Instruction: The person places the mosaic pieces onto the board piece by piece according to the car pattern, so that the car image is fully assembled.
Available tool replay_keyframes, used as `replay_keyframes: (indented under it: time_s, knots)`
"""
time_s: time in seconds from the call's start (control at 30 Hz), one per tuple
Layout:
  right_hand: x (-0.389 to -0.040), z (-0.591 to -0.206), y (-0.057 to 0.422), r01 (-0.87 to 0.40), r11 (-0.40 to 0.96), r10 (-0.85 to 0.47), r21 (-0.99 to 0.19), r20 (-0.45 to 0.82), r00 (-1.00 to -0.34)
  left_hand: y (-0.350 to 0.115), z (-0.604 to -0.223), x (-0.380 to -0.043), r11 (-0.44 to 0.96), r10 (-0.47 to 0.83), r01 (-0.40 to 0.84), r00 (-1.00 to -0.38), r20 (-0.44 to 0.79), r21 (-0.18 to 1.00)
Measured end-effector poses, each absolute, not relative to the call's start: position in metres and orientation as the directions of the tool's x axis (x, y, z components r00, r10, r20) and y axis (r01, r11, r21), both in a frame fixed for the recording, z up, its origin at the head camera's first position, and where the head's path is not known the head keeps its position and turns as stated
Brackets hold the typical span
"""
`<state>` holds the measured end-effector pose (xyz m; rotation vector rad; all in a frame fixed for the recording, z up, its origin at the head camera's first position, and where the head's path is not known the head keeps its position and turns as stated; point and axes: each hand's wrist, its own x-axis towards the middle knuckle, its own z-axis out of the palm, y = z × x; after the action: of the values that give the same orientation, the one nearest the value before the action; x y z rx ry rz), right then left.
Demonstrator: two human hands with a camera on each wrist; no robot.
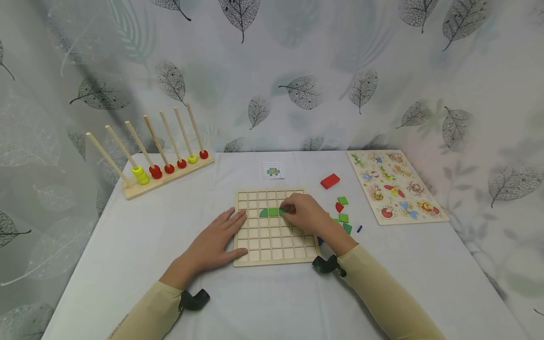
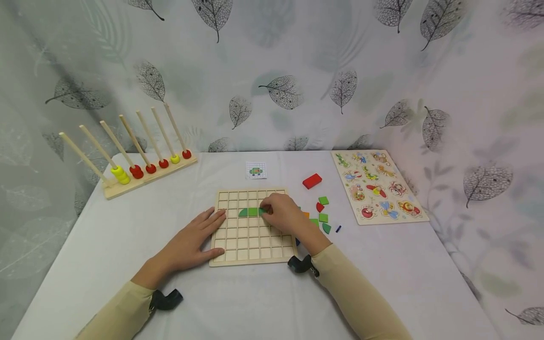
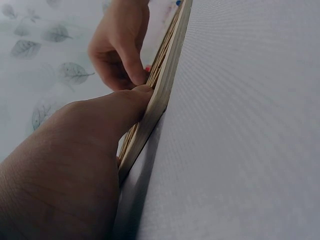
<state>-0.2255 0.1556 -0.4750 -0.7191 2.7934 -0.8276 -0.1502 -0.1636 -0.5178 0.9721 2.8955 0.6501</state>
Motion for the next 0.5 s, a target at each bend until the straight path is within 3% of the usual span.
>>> replay_keyframes:
  time_s: [0.5]
  knots:
    - [-0.229, -0.464, 0.165, -0.392, 0.756, -0.446, -0.524, 0.025, -0.894, -0.162, -0.515, -0.151, 0.708, 0.588, 0.590, -0.797, 0.139, 0.388]
